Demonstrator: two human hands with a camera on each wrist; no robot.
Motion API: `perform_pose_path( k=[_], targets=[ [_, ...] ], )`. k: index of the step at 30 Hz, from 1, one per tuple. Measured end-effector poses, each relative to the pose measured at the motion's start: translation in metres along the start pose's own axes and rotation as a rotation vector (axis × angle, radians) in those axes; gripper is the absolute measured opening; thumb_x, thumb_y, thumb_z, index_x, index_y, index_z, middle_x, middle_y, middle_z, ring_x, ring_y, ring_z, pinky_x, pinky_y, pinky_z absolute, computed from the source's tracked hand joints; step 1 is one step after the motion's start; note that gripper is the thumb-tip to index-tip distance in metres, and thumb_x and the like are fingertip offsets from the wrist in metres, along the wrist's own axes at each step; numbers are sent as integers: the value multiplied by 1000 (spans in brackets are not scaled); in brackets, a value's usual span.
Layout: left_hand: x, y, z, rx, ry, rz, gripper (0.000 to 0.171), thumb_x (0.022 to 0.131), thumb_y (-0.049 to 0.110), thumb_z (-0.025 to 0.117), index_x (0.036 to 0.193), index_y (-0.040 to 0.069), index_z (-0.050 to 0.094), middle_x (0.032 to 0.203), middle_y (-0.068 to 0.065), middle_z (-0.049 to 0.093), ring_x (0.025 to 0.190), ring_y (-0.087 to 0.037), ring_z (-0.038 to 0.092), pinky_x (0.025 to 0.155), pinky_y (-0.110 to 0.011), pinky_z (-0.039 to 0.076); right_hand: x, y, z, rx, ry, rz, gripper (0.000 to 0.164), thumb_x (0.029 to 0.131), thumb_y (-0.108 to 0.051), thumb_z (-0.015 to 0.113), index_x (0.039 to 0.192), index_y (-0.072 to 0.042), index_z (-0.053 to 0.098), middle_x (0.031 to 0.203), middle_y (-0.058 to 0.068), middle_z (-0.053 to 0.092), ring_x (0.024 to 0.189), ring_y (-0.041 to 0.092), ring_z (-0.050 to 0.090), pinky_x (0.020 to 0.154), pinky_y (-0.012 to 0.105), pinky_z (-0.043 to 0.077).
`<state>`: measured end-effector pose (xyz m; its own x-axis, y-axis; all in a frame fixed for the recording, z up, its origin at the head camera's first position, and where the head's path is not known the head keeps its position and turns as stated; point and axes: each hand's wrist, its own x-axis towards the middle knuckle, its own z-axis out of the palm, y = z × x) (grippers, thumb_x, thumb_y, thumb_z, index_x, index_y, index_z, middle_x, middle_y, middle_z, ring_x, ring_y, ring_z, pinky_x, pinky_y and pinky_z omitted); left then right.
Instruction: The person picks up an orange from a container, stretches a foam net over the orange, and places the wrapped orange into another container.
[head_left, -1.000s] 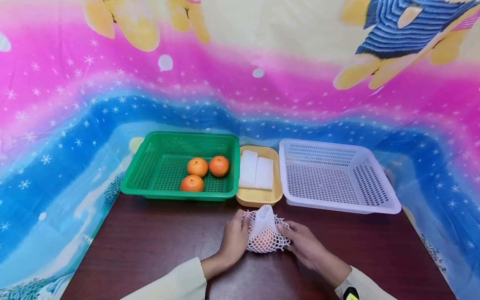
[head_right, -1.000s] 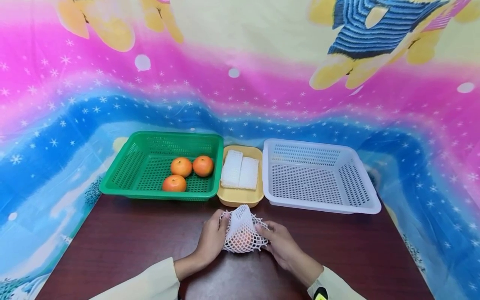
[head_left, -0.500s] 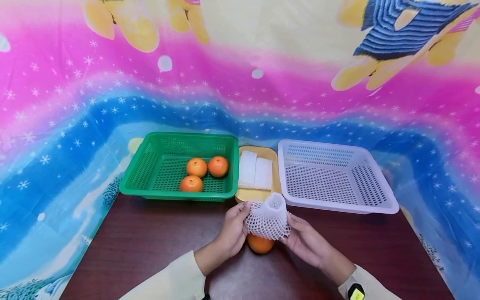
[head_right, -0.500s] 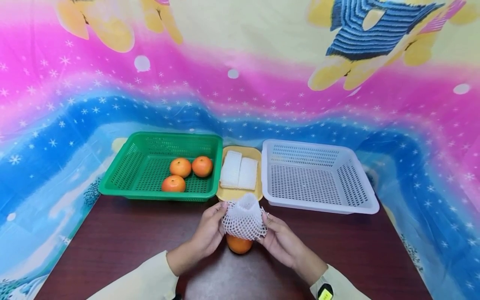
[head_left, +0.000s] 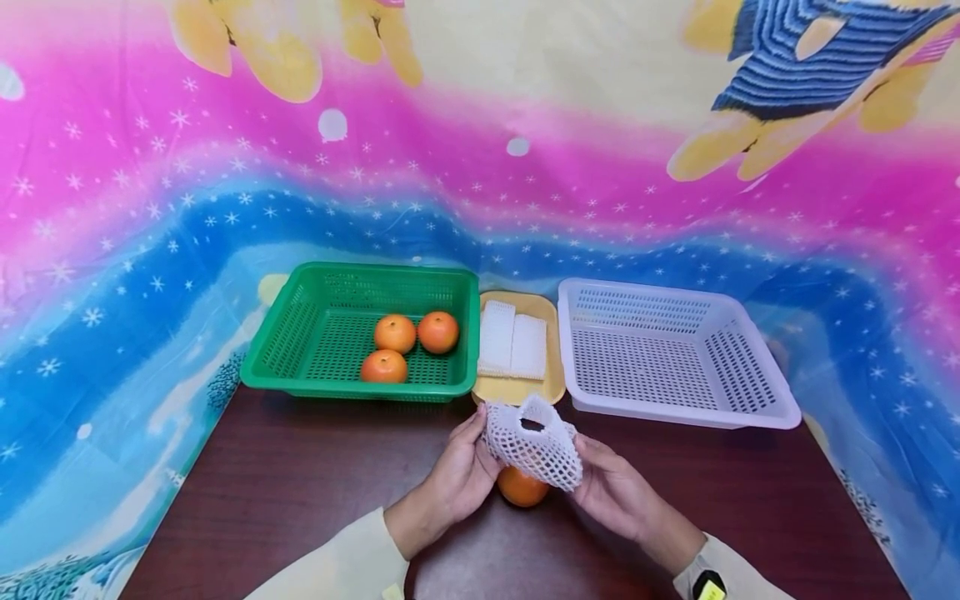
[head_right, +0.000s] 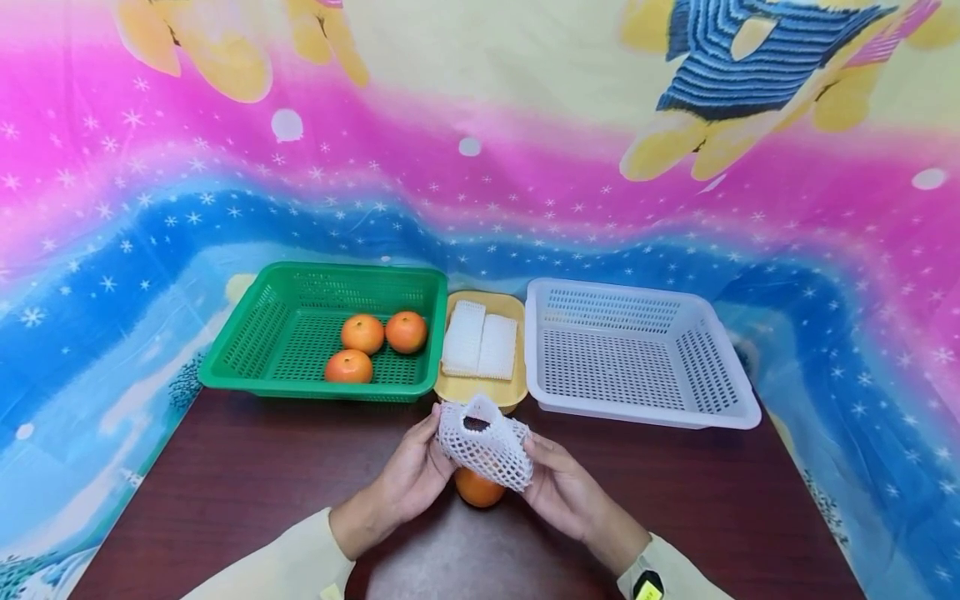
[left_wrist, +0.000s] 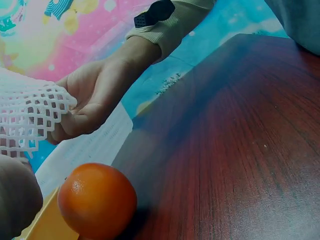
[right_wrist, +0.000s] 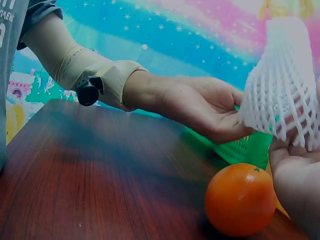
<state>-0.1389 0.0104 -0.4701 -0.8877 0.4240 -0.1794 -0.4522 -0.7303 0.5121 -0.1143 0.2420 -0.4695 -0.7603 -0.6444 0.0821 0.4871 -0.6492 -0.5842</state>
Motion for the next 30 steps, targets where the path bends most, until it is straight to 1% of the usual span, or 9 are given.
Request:
perform_pose_path(
  k=[6,11,13,15,19,22,25,28,30],
  targets=[
    [-2,5,2,-3,5,9,37,114,31,29,115,19,64,102,9,74,97,-1,68,91,-18,53,-1,5,-2,93,13,-33,49,113,-14,18,139,-7,59,140,5,64,130,15,59,117,33,42],
    [-6,8,-2,17,-34,-39,35,113,36,30,121,19,60,108,10,74,101,-1,68,94,-18,53,-1,6,-3,148,-6,-83,51,113,-16,15,140,-7,57,145,7,60,135,18,56,119,36,40],
    [-9,7,-5,40,-43,-55,33,113,37,34,124,18,58,111,10,73,104,-1,67,95,-19,52,-1,6,-3,142,1,-82,51,114,-19,15,140,-7,57,143,8,62,133,19,58,116,36,44],
    [-12,5,-9,71,-36,-60,30,112,34,38,127,16,56,112,10,72,104,-1,67,96,-19,52,-3,7,-5,86,19,-75,52,114,-21,14,139,-8,58,139,6,64,129,17,61,112,34,47],
    [-16,-4,-19,163,19,-49,33,109,22,45,137,5,50,111,8,72,104,-3,67,96,-21,52,-7,9,-6,-120,147,-34,48,114,-17,19,135,-10,61,130,2,69,120,13,65,104,30,52],
    [-17,-11,-25,237,74,-43,45,108,22,48,145,-3,43,115,5,71,107,-5,66,96,-23,51,-8,12,-6,-255,310,17,34,113,-12,32,129,-10,61,124,0,71,116,11,66,101,28,54],
    [-17,-18,-29,308,139,-30,52,107,25,50,147,-8,41,120,1,70,111,-7,64,97,-24,51,-5,15,-6,-326,478,76,21,109,-13,45,127,-6,55,119,0,71,113,10,66,100,27,54],
    [-16,-25,-30,413,221,-20,48,108,27,50,140,-8,48,118,-2,70,108,-8,64,95,-24,51,-2,17,-7,-373,606,124,30,106,-14,53,132,3,48,115,0,71,109,9,67,97,25,55],
    [-14,-30,-30,521,288,-5,41,108,26,50,132,-7,54,111,-2,70,102,-7,63,91,-23,50,0,18,-9,-393,644,145,39,106,-13,53,137,8,41,114,0,71,108,8,67,96,25,55]
  ],
)
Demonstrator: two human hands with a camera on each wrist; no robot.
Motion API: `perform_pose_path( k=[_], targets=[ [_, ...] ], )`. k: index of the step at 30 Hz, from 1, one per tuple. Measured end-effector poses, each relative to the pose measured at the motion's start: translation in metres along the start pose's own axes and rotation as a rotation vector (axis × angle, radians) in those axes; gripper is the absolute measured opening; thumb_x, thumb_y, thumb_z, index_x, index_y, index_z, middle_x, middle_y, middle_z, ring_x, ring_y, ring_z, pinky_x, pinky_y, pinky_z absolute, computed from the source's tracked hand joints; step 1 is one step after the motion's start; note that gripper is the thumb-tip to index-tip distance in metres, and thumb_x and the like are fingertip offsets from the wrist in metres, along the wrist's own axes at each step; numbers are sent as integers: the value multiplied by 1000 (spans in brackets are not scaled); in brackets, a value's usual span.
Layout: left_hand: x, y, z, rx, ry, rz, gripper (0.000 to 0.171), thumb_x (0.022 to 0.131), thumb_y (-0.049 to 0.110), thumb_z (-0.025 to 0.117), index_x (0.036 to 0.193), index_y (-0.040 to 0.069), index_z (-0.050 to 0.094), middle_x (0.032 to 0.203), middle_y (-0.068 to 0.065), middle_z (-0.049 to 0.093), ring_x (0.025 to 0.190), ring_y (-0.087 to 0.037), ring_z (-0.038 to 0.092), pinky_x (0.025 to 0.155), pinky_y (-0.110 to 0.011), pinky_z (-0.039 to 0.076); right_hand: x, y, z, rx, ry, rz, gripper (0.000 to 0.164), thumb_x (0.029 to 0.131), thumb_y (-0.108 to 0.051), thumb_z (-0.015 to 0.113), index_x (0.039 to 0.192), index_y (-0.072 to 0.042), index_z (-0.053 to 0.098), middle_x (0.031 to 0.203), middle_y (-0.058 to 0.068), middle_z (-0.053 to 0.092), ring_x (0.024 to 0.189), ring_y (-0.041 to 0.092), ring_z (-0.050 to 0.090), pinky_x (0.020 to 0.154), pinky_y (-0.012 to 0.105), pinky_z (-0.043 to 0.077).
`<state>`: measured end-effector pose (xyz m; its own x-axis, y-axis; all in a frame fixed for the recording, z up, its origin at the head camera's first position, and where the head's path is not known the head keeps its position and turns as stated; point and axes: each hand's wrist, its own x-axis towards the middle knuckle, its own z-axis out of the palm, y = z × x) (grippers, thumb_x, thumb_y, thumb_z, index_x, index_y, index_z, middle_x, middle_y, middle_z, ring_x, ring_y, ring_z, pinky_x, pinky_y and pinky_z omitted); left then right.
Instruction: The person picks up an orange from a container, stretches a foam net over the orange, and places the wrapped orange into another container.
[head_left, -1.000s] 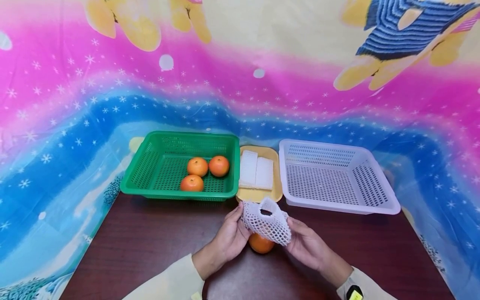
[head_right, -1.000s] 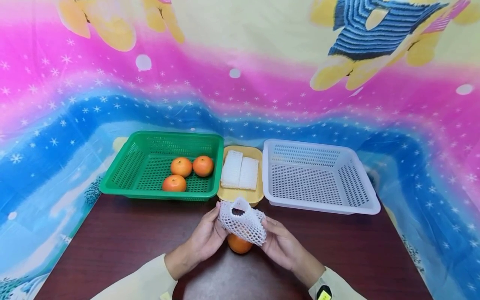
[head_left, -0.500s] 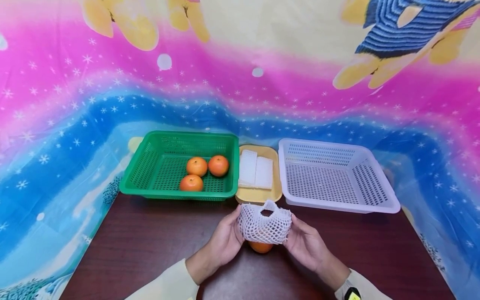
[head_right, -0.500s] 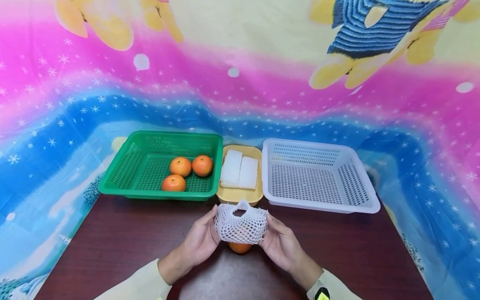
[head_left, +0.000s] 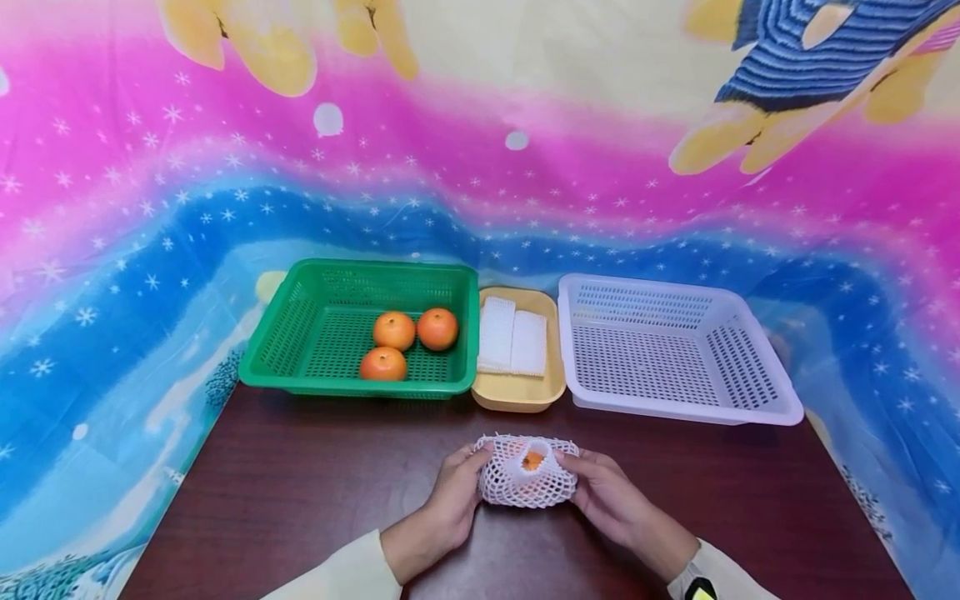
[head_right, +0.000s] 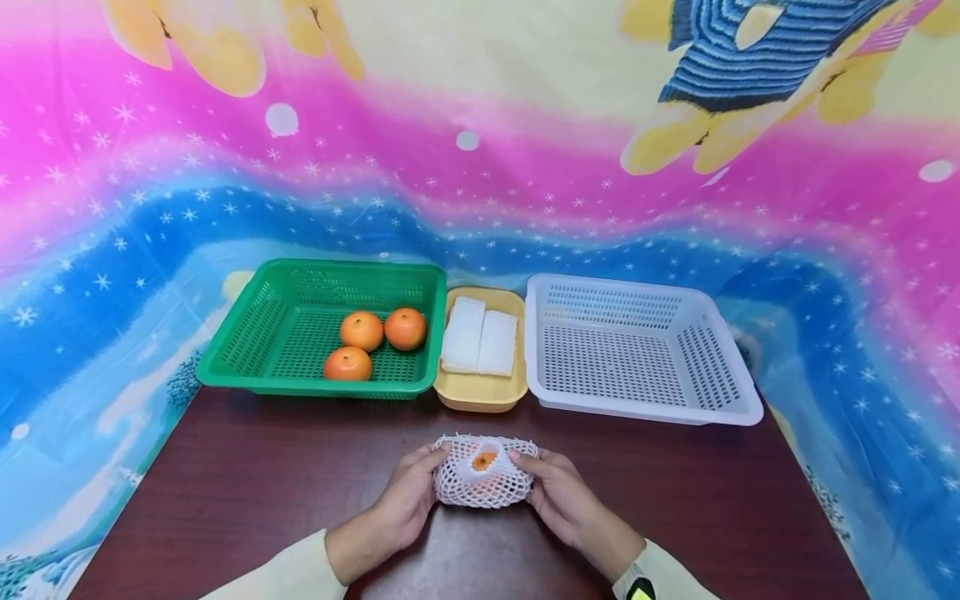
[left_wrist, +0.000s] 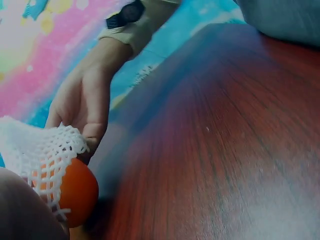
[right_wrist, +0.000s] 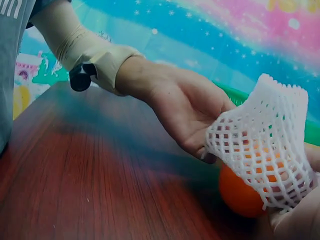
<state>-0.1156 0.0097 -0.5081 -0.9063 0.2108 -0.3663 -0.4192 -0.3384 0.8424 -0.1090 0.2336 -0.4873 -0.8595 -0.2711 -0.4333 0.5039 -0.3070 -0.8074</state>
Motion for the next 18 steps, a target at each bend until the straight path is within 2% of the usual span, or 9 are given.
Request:
perform_pose_path(
  k=[5,9,13,15,18],
  targets=[
    [7,-7,10,233,163,107,26,108,19,48,113,-6,56,99,-8,67,90,-10,58,81,-26,48,7,7,-2,-60,25,-1,50,108,-12,47,144,16,26,112,-1,70,105,5,66,93,22,56],
    [11,-8,16,406,247,182,17,107,14,49,100,-1,52,88,-7,58,85,-15,52,77,-30,44,11,11,-1,-127,71,-15,52,109,-15,47,144,16,24,111,1,67,101,5,66,89,21,56],
    [13,-9,18,596,280,208,15,106,11,50,94,3,47,75,-3,45,78,-18,48,71,-33,42,14,14,0,-228,142,-14,47,109,-18,48,139,14,30,111,5,64,97,7,65,85,23,57],
    [14,-10,18,676,287,222,13,106,10,50,95,3,47,74,-5,47,78,-19,50,70,-36,44,15,16,3,-294,191,-21,38,108,-16,49,132,11,36,108,6,63,94,9,64,81,24,56],
    [16,-10,19,743,295,251,10,106,9,50,99,2,48,77,-8,54,82,-22,56,73,-41,48,17,17,8,-399,278,-42,24,107,-12,49,120,8,44,100,7,61,88,11,61,76,23,53]
  ],
)
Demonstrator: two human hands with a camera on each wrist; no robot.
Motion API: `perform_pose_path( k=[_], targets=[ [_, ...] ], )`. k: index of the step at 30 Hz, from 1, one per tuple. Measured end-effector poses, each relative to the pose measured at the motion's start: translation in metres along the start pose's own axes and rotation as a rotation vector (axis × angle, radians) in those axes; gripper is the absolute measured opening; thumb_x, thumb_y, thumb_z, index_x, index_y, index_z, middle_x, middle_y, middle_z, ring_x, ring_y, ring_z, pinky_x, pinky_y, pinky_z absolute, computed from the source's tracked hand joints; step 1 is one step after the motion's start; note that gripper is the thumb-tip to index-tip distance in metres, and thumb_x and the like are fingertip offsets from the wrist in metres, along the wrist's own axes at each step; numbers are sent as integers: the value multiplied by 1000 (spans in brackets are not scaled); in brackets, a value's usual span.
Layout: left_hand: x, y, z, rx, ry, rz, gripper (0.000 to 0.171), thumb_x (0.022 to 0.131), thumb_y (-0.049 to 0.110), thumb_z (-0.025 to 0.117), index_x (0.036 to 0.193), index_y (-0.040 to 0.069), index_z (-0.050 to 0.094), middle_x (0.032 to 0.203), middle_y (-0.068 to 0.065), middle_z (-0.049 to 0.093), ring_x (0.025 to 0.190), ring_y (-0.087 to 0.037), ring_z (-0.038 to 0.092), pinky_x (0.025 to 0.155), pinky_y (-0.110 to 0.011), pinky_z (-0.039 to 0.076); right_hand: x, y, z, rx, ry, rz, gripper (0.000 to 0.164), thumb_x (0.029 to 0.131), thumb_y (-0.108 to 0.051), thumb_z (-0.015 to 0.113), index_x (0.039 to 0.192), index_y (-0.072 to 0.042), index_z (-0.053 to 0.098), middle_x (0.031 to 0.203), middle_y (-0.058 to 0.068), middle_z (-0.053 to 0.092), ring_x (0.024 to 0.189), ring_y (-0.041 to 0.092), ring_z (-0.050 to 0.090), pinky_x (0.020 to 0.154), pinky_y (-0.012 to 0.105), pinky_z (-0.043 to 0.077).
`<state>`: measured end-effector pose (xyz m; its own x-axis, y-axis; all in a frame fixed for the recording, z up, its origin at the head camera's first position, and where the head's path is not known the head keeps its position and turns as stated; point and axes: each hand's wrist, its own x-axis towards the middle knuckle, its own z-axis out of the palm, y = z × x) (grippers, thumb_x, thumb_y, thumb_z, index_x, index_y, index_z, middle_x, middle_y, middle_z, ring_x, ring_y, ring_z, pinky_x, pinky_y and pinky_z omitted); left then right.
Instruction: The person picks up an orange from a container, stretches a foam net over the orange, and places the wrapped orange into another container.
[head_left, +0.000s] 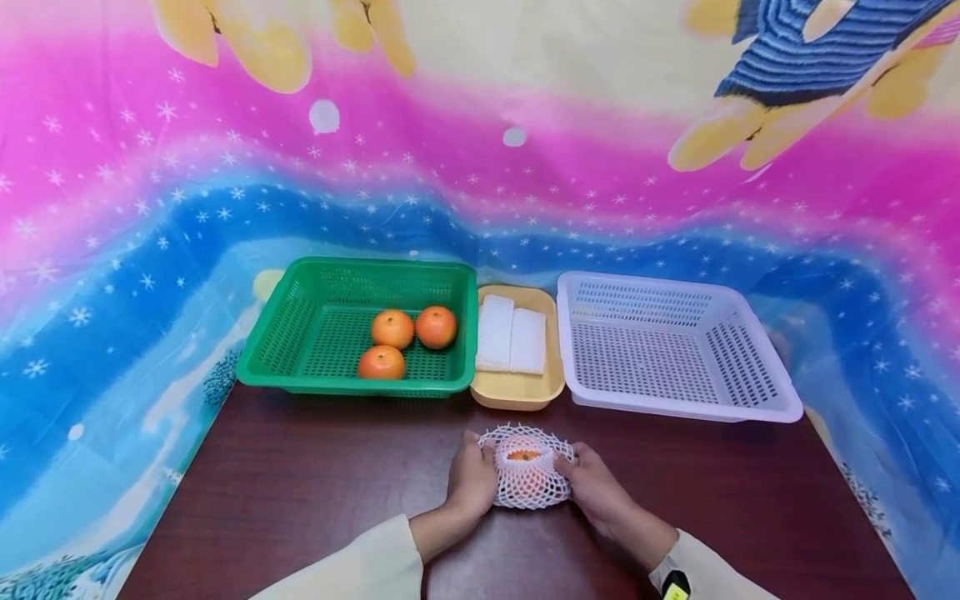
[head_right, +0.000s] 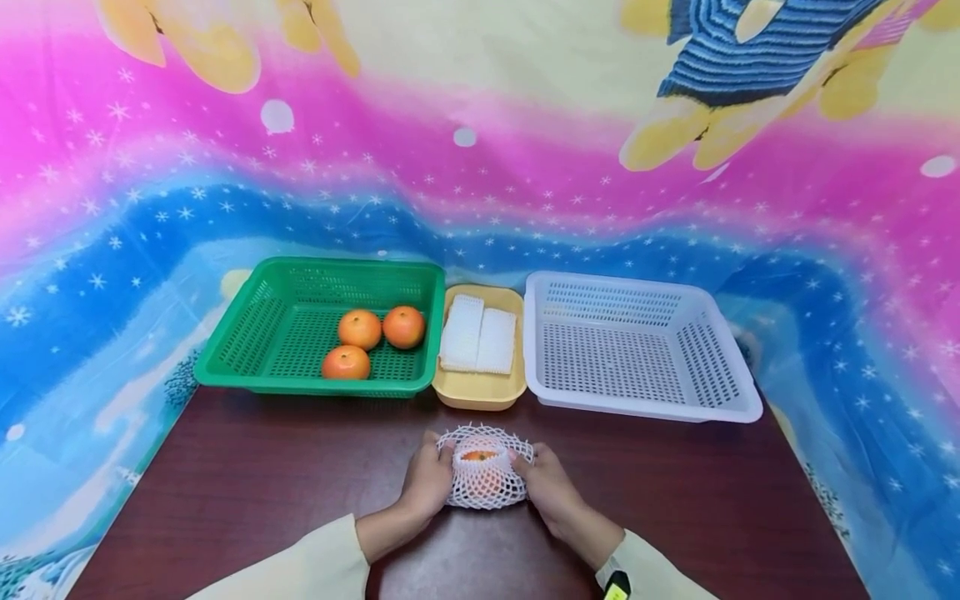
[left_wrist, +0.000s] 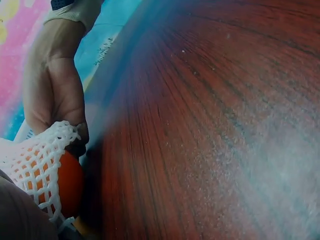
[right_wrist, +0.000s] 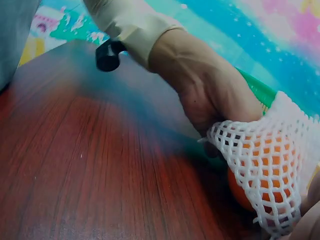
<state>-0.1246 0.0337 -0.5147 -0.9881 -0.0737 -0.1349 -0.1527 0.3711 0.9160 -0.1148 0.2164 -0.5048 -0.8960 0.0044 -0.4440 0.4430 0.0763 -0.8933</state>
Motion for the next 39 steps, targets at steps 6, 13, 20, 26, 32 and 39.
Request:
perform_pose_path(
  k=[6,13,20,26,32,39],
  targets=[
    [0,0,4,-53,28,15,8,105,6,49,99,2,50,83,-11,61,88,-24,61,77,-42,50,-2,0,7,16,74,-22,16,107,-5,44,116,8,44,103,12,60,89,13,60,74,23,52],
    [1,6,7,-349,40,-50,12,106,10,49,100,1,53,97,-11,63,97,-19,56,87,-34,46,-2,-3,8,198,18,-50,37,109,-11,40,137,13,38,138,22,55,118,14,59,93,21,52],
    [1,11,3,-421,-57,-82,22,108,16,43,101,1,57,97,-7,62,96,-14,53,87,-30,44,-1,-7,9,326,-35,-22,47,112,-24,39,147,8,36,140,10,52,119,7,55,97,18,49],
    [3,16,6,-556,-42,-81,27,107,22,47,98,0,60,88,1,57,89,-11,51,83,-25,43,-3,-8,17,427,-89,-33,50,113,-30,33,149,5,36,137,1,56,120,3,56,101,20,49],
    [2,23,7,-658,-34,-83,30,106,25,52,98,-2,62,84,3,57,86,-11,54,80,-23,46,-4,-11,26,434,-85,-56,56,113,-34,31,152,7,35,130,-2,62,117,2,59,100,20,50],
    [2,22,9,-649,1,-68,30,105,22,54,99,-6,64,86,0,60,86,-10,55,80,-22,47,-6,-13,28,392,-32,-44,52,112,-37,37,143,4,44,117,-4,65,109,4,60,94,20,52]
  ],
)
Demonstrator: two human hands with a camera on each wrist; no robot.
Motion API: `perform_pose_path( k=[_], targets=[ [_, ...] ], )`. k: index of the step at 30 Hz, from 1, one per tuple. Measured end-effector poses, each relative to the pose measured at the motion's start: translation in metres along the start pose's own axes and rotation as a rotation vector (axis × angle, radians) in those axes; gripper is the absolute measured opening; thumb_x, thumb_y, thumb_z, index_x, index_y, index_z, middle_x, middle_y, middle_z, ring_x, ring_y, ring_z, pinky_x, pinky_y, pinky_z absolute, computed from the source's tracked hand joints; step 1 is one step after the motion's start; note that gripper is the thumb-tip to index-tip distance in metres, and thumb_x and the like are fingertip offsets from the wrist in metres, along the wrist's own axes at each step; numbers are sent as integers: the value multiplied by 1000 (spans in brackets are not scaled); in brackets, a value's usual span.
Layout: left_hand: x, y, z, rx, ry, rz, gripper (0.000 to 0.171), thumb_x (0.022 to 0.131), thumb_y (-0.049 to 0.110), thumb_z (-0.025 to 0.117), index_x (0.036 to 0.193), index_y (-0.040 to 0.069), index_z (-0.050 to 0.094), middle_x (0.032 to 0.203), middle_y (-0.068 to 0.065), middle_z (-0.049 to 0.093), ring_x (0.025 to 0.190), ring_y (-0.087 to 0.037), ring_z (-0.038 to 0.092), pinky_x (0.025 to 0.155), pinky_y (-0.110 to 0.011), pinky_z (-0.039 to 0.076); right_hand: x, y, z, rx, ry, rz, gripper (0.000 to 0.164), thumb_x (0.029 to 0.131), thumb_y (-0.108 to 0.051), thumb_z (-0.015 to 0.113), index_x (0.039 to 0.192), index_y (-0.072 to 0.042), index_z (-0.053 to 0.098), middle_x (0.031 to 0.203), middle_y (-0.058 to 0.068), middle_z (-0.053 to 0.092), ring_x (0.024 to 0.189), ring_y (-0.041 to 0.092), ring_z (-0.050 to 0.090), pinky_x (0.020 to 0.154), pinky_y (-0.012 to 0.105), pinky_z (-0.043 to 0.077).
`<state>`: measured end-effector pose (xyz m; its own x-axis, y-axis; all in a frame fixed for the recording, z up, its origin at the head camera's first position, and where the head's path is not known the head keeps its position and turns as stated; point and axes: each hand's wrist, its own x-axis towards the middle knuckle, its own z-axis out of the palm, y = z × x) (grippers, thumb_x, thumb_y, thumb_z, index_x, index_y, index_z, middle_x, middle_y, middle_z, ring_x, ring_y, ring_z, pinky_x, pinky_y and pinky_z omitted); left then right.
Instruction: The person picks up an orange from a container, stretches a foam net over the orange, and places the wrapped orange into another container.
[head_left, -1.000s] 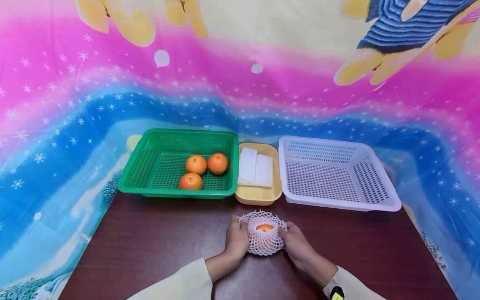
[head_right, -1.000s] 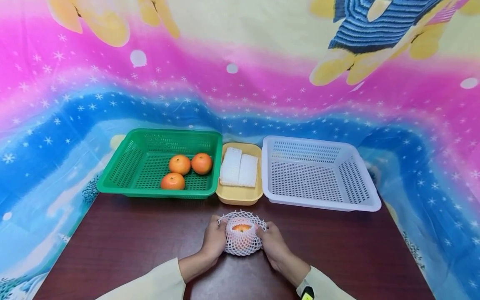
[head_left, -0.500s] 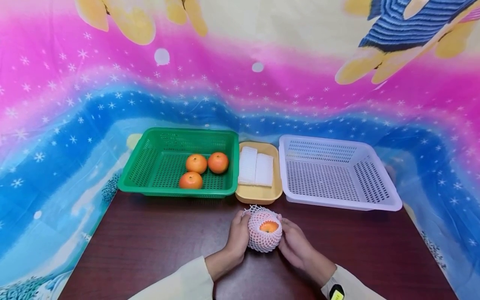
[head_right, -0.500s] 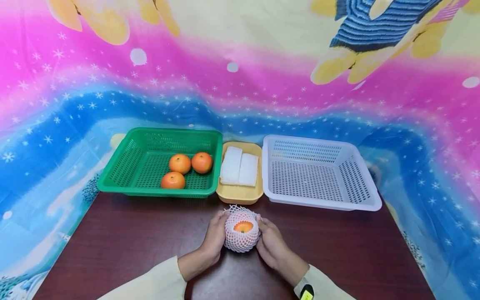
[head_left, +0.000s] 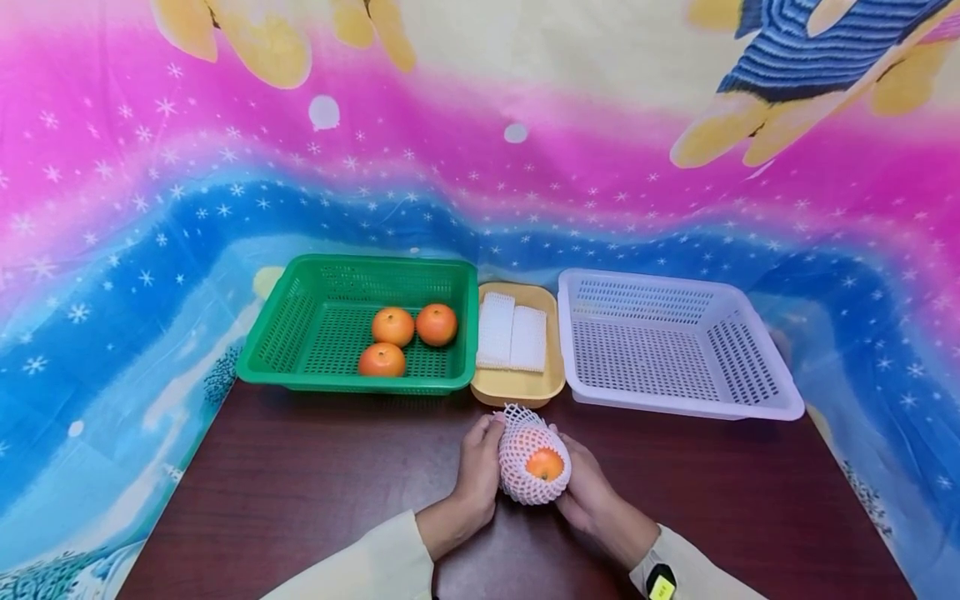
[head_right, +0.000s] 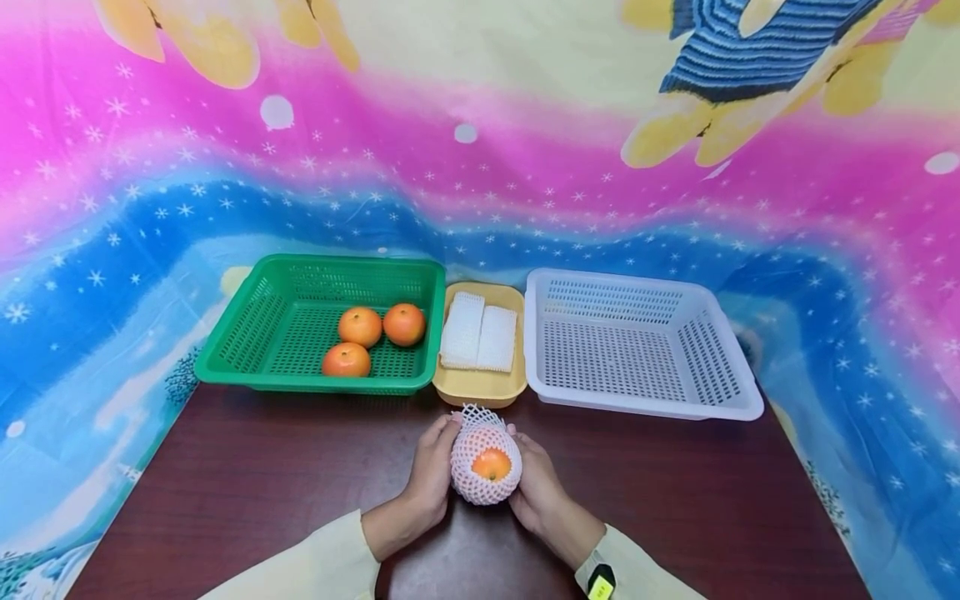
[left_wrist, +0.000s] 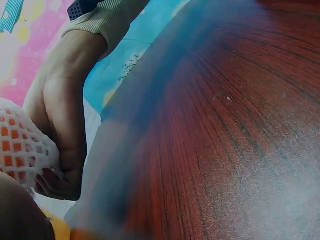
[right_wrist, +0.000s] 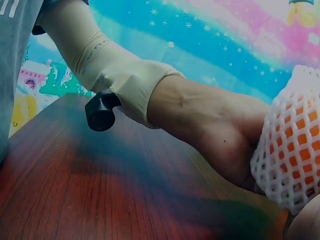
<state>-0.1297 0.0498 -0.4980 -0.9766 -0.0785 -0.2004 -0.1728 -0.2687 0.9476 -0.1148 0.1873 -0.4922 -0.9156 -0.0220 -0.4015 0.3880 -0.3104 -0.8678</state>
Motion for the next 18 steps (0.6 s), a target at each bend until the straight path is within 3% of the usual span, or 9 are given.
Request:
perform_pose_path(
  k=[4,9,13,18],
  targets=[
    [-1,-2,-1,126,34,63,18,103,14,57,108,-3,58,93,-7,61,85,-10,55,77,-22,47,0,-3,0,-7,28,6,51,110,-40,42,138,2,49,113,-2,66,106,8,61,92,23,54],
    [-1,-2,-5,334,67,236,9,101,6,59,110,6,57,104,-9,58,85,-11,53,78,-23,46,0,-10,1,-10,52,25,46,110,-37,43,134,1,49,111,1,66,104,11,63,91,27,55],
    [-2,2,-6,313,-3,336,14,102,1,54,105,9,65,102,-7,67,90,-14,61,82,-23,49,1,-14,0,35,55,44,50,111,-33,42,145,4,45,115,-3,65,106,7,61,92,23,53],
    [-8,11,-10,344,-106,411,27,100,-1,52,109,13,73,106,-1,70,99,-14,63,90,-25,50,1,-18,-5,126,51,63,39,112,-28,37,134,-3,56,110,-5,69,104,6,64,91,25,54]
  ],
)
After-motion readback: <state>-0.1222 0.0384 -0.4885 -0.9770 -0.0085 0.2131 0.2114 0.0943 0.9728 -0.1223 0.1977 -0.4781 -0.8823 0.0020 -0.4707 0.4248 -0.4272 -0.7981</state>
